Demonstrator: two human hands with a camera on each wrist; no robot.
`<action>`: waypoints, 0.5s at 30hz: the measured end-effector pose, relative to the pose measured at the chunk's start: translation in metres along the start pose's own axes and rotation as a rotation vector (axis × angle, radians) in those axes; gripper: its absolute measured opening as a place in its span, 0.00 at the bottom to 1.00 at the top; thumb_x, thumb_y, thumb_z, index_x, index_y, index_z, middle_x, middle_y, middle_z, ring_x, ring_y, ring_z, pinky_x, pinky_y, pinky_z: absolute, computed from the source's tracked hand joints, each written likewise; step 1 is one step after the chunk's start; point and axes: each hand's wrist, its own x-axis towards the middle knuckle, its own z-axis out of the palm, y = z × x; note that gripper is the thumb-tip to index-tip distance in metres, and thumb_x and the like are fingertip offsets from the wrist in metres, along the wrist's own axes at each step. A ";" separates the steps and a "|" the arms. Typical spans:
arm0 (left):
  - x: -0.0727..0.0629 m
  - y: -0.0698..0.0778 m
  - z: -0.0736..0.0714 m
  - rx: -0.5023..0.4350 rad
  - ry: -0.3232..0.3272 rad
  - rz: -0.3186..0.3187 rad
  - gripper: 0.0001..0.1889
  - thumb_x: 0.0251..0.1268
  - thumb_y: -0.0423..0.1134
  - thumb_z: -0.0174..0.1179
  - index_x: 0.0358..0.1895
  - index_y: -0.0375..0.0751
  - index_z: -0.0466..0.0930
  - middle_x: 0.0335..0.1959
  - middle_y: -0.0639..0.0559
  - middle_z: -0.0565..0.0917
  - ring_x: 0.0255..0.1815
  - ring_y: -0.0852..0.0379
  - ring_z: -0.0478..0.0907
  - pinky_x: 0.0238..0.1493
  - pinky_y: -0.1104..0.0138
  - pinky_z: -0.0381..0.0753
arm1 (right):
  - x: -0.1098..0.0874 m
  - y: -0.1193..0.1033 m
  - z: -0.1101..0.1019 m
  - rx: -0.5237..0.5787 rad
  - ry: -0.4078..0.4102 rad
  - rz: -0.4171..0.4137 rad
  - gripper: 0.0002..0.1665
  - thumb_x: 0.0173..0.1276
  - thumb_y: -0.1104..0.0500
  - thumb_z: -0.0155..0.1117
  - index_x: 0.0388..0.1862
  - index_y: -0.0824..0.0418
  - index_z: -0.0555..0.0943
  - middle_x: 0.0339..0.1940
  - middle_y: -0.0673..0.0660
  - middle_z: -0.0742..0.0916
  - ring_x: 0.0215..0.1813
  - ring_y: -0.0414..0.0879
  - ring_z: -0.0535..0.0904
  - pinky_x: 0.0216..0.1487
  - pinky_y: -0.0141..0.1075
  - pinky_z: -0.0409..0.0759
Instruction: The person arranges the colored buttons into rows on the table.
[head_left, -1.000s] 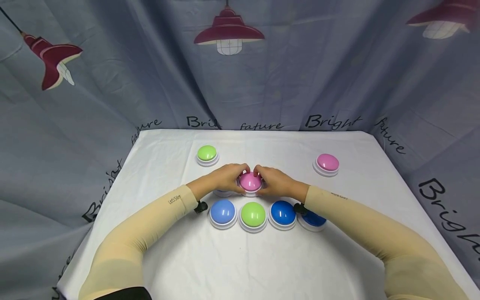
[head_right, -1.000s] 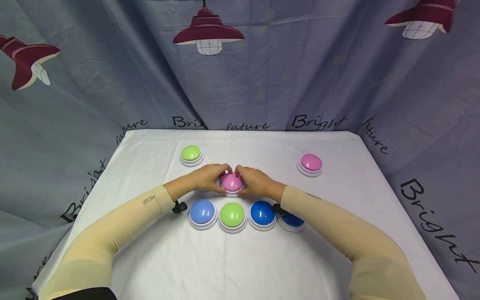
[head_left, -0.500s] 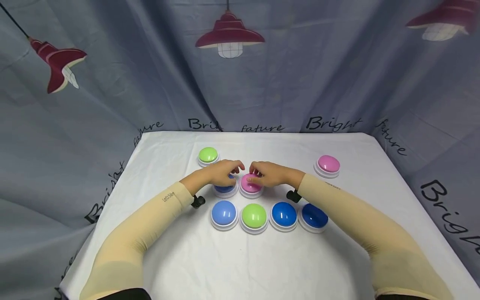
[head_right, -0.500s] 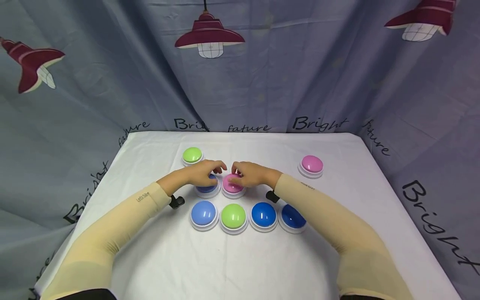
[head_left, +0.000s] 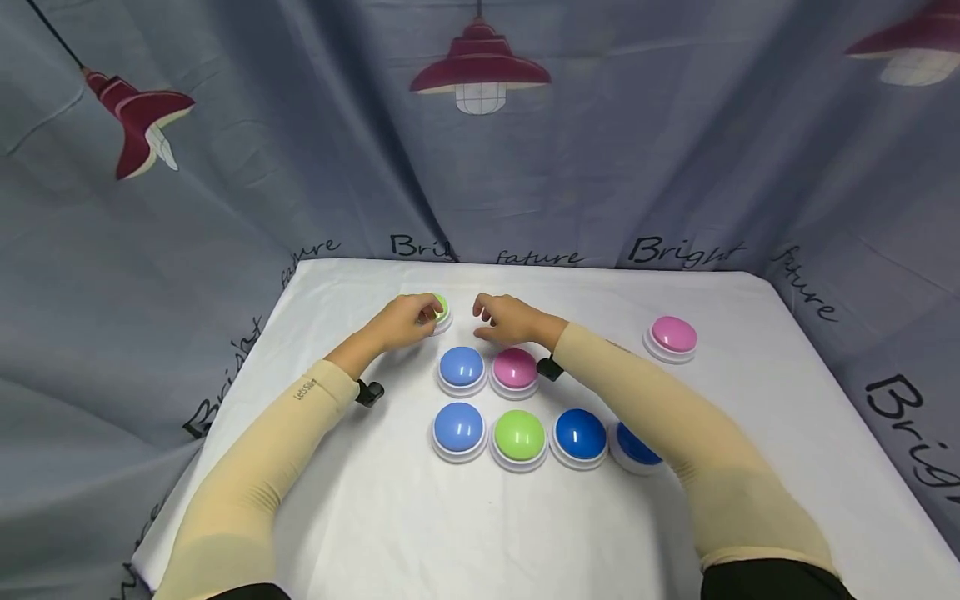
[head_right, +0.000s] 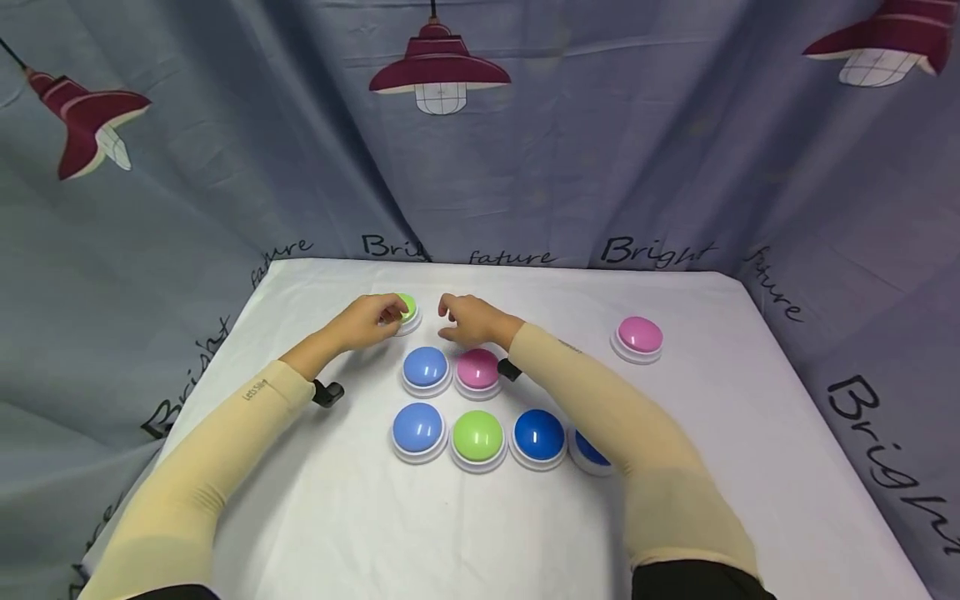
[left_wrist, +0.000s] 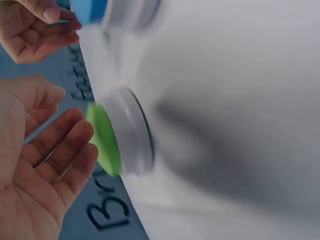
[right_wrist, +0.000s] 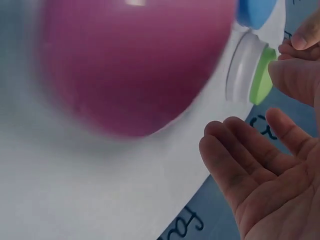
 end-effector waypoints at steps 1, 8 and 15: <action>-0.001 -0.004 -0.002 -0.007 0.013 -0.016 0.13 0.64 0.32 0.61 0.52 0.36 0.79 0.43 0.47 0.83 0.46 0.52 0.79 0.51 0.59 0.78 | 0.005 -0.002 0.000 0.002 0.004 -0.007 0.26 0.70 0.54 0.65 0.61 0.66 0.71 0.55 0.65 0.82 0.55 0.54 0.80 0.57 0.44 0.78; -0.010 -0.031 -0.008 -0.043 0.043 -0.145 0.22 0.62 0.35 0.65 0.58 0.37 0.74 0.54 0.44 0.78 0.51 0.48 0.77 0.55 0.57 0.76 | 0.035 -0.016 0.005 -0.001 0.013 -0.045 0.30 0.69 0.55 0.67 0.64 0.62 0.67 0.58 0.66 0.81 0.55 0.55 0.79 0.58 0.45 0.77; -0.008 -0.047 0.002 -0.109 0.022 -0.244 0.37 0.56 0.42 0.73 0.67 0.40 0.65 0.61 0.40 0.72 0.58 0.43 0.74 0.61 0.54 0.74 | 0.059 -0.028 0.014 -0.014 0.022 -0.045 0.37 0.66 0.58 0.69 0.69 0.62 0.64 0.64 0.66 0.78 0.65 0.57 0.74 0.66 0.47 0.71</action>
